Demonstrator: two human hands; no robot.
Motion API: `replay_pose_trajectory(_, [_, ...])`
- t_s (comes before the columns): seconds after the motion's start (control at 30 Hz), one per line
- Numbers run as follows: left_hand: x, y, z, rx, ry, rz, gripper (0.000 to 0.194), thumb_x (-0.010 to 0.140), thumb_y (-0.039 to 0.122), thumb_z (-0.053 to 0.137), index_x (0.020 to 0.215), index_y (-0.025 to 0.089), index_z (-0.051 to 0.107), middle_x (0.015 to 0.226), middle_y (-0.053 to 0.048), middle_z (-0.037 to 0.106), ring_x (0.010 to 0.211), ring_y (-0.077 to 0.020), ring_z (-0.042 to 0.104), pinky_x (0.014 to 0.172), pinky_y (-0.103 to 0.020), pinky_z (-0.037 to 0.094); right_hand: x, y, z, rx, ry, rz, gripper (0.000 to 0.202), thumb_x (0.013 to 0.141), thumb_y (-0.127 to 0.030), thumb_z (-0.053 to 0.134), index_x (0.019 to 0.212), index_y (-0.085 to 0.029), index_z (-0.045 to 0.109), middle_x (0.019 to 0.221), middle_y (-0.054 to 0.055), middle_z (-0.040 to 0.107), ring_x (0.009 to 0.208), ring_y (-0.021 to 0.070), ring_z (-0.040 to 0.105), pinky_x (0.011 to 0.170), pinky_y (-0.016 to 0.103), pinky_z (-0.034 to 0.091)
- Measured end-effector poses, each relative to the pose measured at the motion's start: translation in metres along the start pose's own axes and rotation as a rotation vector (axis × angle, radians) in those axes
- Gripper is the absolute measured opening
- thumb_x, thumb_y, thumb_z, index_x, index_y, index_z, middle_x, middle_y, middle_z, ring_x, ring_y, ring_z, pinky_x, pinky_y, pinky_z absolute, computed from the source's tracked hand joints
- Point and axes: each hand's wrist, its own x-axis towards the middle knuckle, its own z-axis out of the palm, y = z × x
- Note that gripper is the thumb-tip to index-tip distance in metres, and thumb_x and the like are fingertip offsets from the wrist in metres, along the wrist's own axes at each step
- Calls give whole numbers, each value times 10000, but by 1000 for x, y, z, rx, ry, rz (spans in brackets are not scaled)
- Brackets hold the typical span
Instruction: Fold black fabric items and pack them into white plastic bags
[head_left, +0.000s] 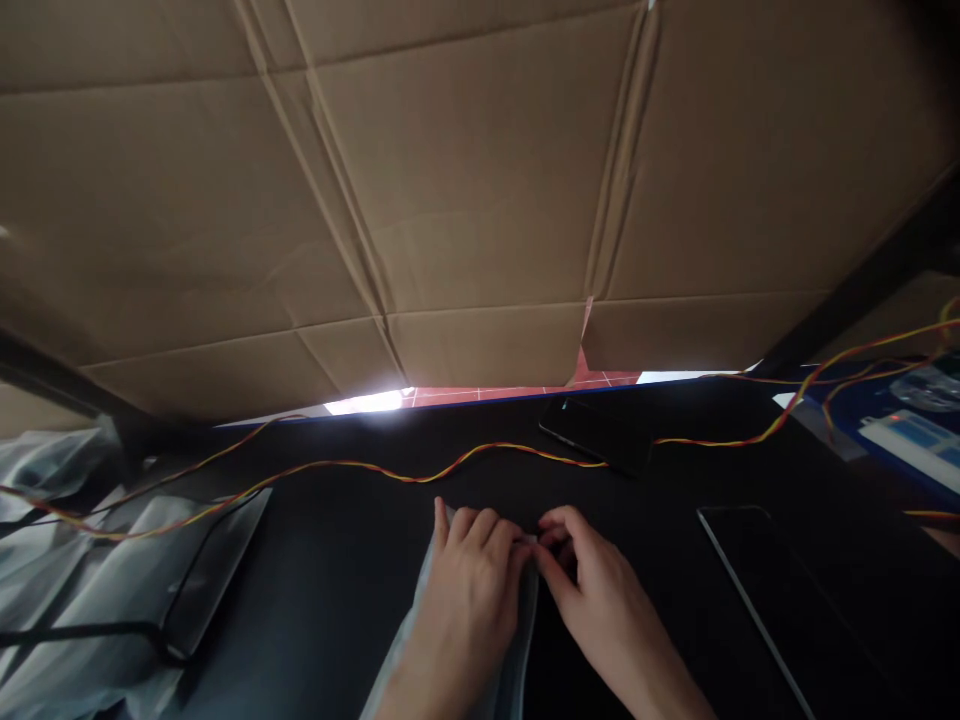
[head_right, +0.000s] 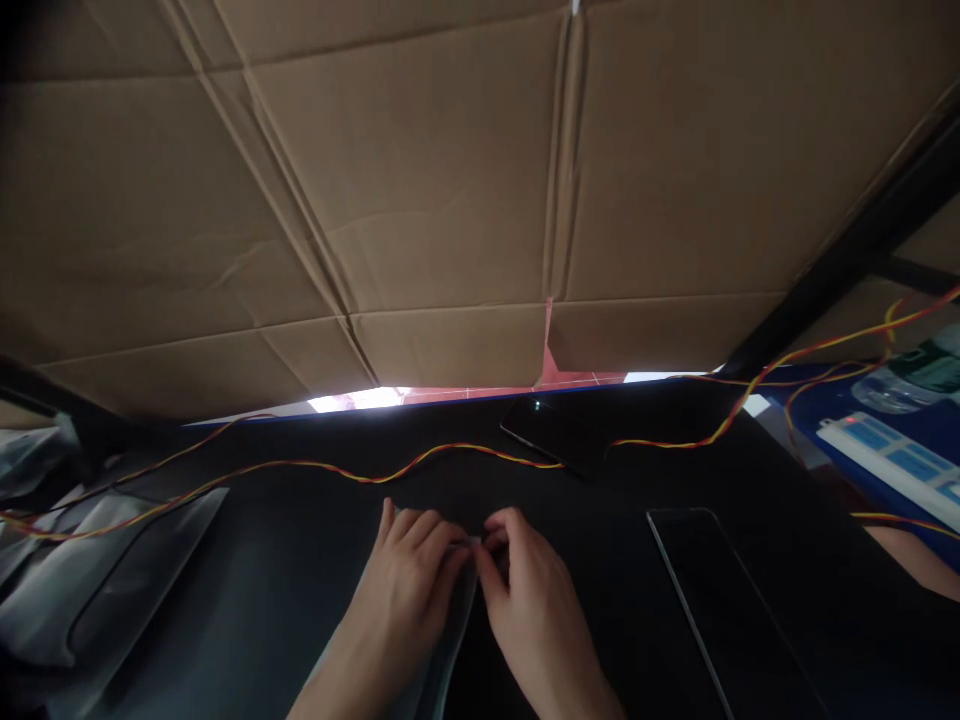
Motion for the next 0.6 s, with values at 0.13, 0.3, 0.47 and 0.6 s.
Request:
replay_pose_trajectory(0.13, [1,2,-11,-80,72,-41,277,1099,129,426,977,242,648,947,-18,717,902,-240,699,1167,-757,448,-1,-12,0,158,-98,64,374,1127,-530,499,907,-265,646,783,-16,699,667,162,671,619,261,528])
replay_pose_trajectory(0.3, [1,7,-18,-143,116,-48,253,1095,152,436,994,257,642,938,-14,713,897,-231,701,1162,-670,475,1,-20,0,295,-100,97,409,1106,-601,502,965,-249,654,847,2,709,725,157,667,620,233,519])
replay_pose_trajectory(0.47, [2,8,-12,-152,135,-82,247,1092,171,451,951,257,634,887,-5,706,836,-239,697,1094,-675,487,1,-22,-1,309,-106,109,361,1089,-543,539,923,-244,650,824,1,687,695,150,630,584,232,457])
replay_pose_trajectory(0.6, [5,-1,-8,-125,180,-145,238,1082,173,455,924,252,615,867,-14,706,813,-254,687,1030,-644,503,-16,-22,11,266,-120,106,210,1016,-356,597,836,-249,598,757,-26,628,688,141,581,623,237,423])
